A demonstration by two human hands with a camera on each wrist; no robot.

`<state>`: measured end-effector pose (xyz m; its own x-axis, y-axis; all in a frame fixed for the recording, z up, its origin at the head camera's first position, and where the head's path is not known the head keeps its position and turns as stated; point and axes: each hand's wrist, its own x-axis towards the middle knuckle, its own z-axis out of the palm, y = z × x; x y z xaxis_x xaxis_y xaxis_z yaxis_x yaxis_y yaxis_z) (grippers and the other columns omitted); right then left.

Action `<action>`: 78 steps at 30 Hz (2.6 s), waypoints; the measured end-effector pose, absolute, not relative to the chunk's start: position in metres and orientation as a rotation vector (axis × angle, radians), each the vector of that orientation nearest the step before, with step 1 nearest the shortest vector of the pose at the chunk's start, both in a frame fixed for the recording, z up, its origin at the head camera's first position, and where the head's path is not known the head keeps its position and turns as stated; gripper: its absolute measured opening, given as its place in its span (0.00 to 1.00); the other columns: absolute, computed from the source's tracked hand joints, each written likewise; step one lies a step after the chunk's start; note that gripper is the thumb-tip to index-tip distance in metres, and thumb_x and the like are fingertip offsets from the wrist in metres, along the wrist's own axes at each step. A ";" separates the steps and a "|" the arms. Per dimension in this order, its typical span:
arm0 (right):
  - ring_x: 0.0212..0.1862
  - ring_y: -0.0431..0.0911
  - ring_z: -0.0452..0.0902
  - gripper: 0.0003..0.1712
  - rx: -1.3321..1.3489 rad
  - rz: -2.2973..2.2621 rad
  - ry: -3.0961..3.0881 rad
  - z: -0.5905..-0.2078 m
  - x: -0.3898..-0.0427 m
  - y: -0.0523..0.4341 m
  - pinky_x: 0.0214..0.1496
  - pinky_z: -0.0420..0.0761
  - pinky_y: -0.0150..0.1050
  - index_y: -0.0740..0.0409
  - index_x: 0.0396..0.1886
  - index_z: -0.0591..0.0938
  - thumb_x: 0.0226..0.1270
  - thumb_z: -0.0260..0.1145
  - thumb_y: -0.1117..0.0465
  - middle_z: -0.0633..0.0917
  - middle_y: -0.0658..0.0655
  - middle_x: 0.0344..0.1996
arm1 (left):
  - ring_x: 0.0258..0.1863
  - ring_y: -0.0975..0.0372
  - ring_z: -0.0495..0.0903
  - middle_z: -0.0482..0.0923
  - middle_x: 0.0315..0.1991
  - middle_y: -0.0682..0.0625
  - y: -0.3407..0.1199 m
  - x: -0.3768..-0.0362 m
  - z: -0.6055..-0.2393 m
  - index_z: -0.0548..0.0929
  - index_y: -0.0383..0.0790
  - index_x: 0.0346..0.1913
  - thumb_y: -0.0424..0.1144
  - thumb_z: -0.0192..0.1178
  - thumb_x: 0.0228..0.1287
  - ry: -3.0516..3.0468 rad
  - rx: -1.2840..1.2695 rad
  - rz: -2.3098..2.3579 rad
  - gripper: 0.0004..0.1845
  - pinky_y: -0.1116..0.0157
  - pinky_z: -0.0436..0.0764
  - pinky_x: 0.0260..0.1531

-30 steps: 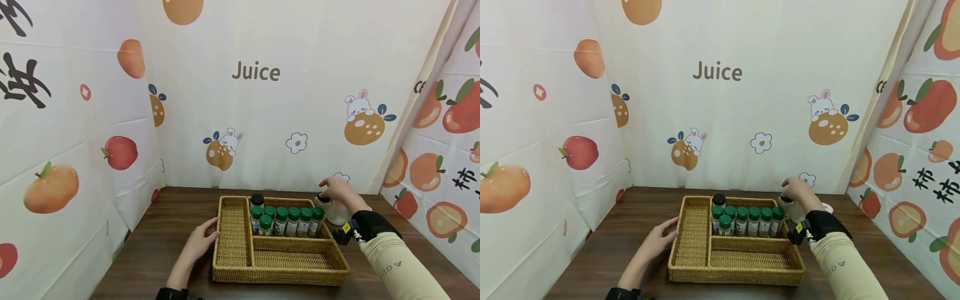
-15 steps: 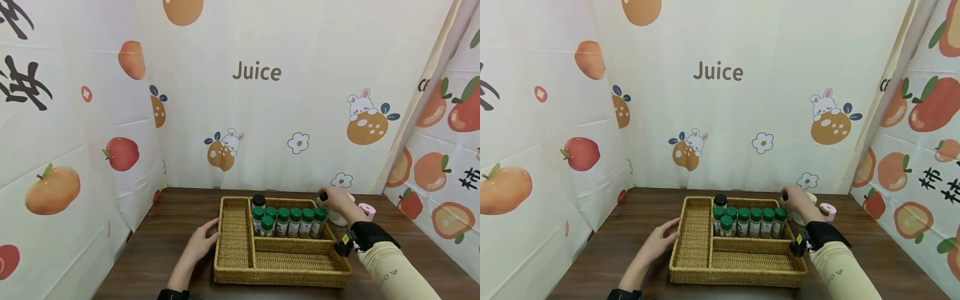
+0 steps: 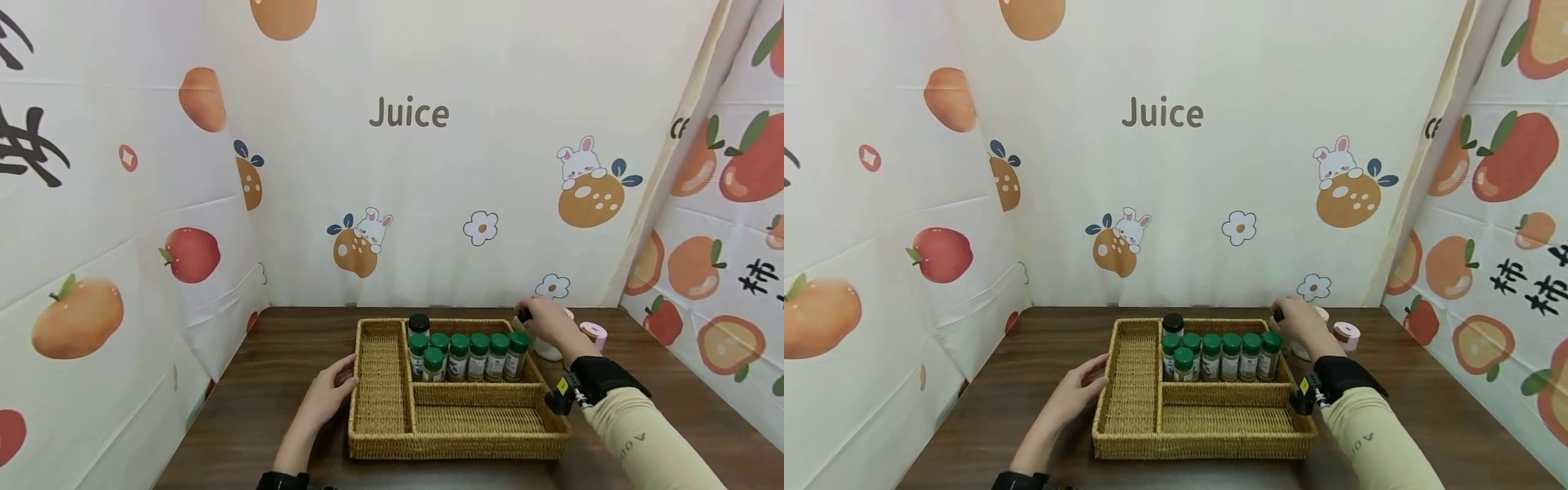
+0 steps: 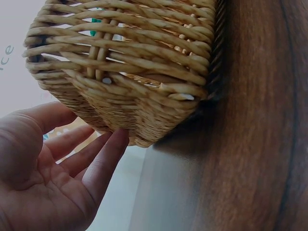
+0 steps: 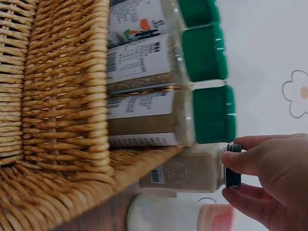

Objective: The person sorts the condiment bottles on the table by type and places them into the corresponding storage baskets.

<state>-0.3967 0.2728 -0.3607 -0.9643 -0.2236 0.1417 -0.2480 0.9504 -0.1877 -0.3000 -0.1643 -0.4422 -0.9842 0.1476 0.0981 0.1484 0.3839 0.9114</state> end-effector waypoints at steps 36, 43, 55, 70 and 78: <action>0.53 0.59 0.81 0.19 0.612 0.301 -2.783 -0.292 -0.378 0.166 0.53 0.82 0.53 0.59 0.57 0.84 0.66 0.67 0.68 0.83 0.64 0.52 | 0.66 0.40 0.73 0.69 0.69 0.30 -0.166 -0.300 -0.442 0.68 0.33 0.72 0.33 0.55 0.74 -2.609 -0.291 -1.731 0.26 0.48 0.81 0.57; 0.52 0.57 0.82 0.19 0.685 0.260 -2.799 -0.305 -0.374 0.142 0.52 0.83 0.48 0.58 0.56 0.84 0.66 0.69 0.66 0.83 0.62 0.52 | 0.66 0.41 0.73 0.71 0.68 0.31 -0.164 -0.301 -0.443 0.68 0.33 0.73 0.32 0.55 0.74 -2.602 -0.302 -1.746 0.26 0.50 0.82 0.56; 0.45 0.53 0.80 0.17 0.691 0.235 -2.924 -0.331 -0.380 0.124 0.46 0.81 0.43 0.57 0.52 0.84 0.64 0.71 0.64 0.82 0.61 0.45 | 0.66 0.41 0.74 0.71 0.67 0.30 -0.160 -0.301 -0.441 0.68 0.34 0.73 0.33 0.55 0.74 -2.605 -0.322 -1.743 0.26 0.50 0.82 0.55; 0.54 0.54 0.82 0.17 0.671 0.431 -2.995 -0.340 -0.387 0.137 0.52 0.82 0.47 0.57 0.58 0.82 0.71 0.65 0.63 0.84 0.60 0.53 | 0.67 0.40 0.72 0.69 0.69 0.31 -0.166 -0.299 -0.442 0.68 0.34 0.73 0.34 0.55 0.74 -2.615 -0.300 -1.725 0.26 0.47 0.80 0.57; 0.54 0.56 0.81 0.15 0.580 0.427 -2.976 -0.334 -0.387 0.173 0.53 0.82 0.51 0.59 0.55 0.83 0.71 0.65 0.62 0.85 0.63 0.52 | 0.66 0.40 0.73 0.69 0.69 0.31 -0.166 -0.300 -0.445 0.68 0.34 0.73 0.32 0.54 0.74 -2.613 -0.300 -1.728 0.26 0.48 0.80 0.57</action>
